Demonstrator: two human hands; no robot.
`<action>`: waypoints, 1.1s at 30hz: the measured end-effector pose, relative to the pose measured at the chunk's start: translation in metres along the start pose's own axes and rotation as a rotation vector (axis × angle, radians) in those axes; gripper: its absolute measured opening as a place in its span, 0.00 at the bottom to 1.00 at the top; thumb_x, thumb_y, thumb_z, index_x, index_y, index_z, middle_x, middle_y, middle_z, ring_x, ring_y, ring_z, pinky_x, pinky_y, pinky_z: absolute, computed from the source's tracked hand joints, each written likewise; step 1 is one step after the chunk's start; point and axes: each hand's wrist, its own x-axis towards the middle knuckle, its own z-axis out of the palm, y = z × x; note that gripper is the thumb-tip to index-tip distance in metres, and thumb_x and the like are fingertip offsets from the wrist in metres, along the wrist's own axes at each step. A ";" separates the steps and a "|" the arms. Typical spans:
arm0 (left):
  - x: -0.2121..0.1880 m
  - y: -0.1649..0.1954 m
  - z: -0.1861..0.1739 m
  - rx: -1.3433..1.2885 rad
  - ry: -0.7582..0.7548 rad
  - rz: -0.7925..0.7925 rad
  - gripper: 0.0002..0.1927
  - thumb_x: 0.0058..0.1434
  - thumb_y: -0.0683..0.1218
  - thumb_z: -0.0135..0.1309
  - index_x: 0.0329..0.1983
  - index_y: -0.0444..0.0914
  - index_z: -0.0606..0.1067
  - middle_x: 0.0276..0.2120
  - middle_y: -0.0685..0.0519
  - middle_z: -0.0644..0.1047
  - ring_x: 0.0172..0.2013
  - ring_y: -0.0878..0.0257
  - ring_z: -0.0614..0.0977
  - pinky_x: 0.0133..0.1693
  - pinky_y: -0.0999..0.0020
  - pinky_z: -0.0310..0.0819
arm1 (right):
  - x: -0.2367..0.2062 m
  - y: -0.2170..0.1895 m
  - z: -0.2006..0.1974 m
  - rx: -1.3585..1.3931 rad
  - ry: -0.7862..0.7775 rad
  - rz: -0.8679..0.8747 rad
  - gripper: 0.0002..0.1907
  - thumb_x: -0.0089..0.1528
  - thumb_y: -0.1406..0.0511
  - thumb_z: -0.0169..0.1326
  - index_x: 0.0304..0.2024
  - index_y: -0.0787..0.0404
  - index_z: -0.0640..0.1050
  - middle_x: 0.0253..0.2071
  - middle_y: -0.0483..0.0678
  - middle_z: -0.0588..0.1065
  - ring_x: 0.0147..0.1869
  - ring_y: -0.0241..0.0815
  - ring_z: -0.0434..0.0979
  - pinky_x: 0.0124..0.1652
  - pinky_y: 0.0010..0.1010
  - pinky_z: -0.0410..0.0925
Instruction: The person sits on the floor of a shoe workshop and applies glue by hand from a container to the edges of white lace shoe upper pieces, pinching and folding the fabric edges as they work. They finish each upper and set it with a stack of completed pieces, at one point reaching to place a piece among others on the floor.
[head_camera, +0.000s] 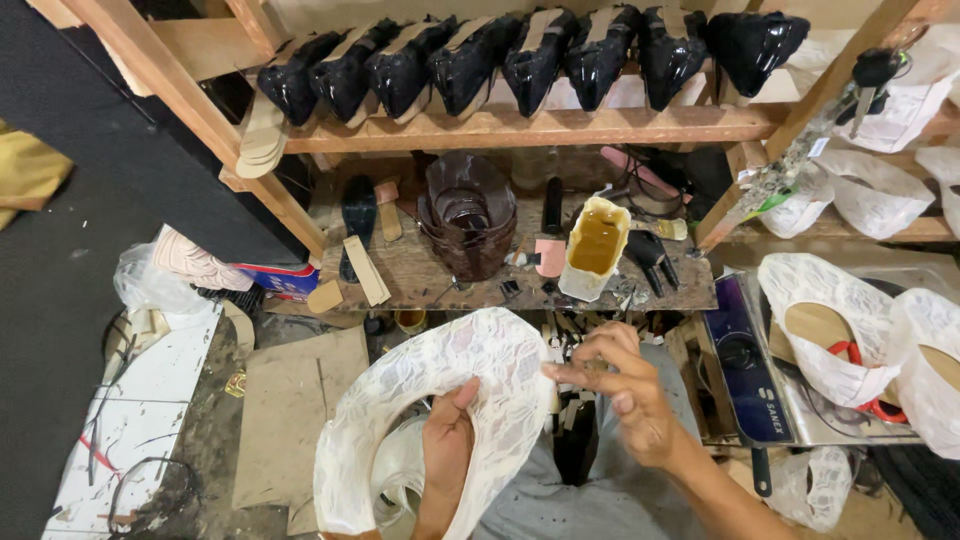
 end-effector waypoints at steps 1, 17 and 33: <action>0.001 -0.001 -0.005 0.022 0.011 0.043 0.18 0.67 0.41 0.40 0.55 0.26 0.71 0.50 0.42 0.79 0.49 0.54 0.82 0.54 0.59 0.74 | -0.001 0.001 0.000 0.030 -0.006 -0.025 0.40 0.74 0.45 0.25 0.48 0.59 0.86 0.37 0.49 0.74 0.49 0.48 0.69 0.59 0.45 0.58; -0.032 -0.005 0.000 0.141 0.104 -0.099 0.11 0.65 0.36 0.51 0.48 0.26 0.69 0.44 0.42 0.80 0.44 0.60 0.82 0.50 0.64 0.76 | 0.077 0.125 -0.011 -1.036 -0.335 0.294 0.28 0.64 0.43 0.53 0.35 0.60 0.86 0.47 0.56 0.72 0.57 0.53 0.63 0.56 0.49 0.52; -0.031 -0.003 0.029 -0.042 -0.060 -0.068 0.11 0.69 0.36 0.46 0.51 0.25 0.74 0.47 0.42 0.81 0.47 0.59 0.84 0.52 0.63 0.76 | -0.004 -0.009 0.004 0.143 0.061 0.212 0.49 0.71 0.39 0.22 0.51 0.68 0.83 0.42 0.52 0.73 0.53 0.47 0.68 0.57 0.40 0.62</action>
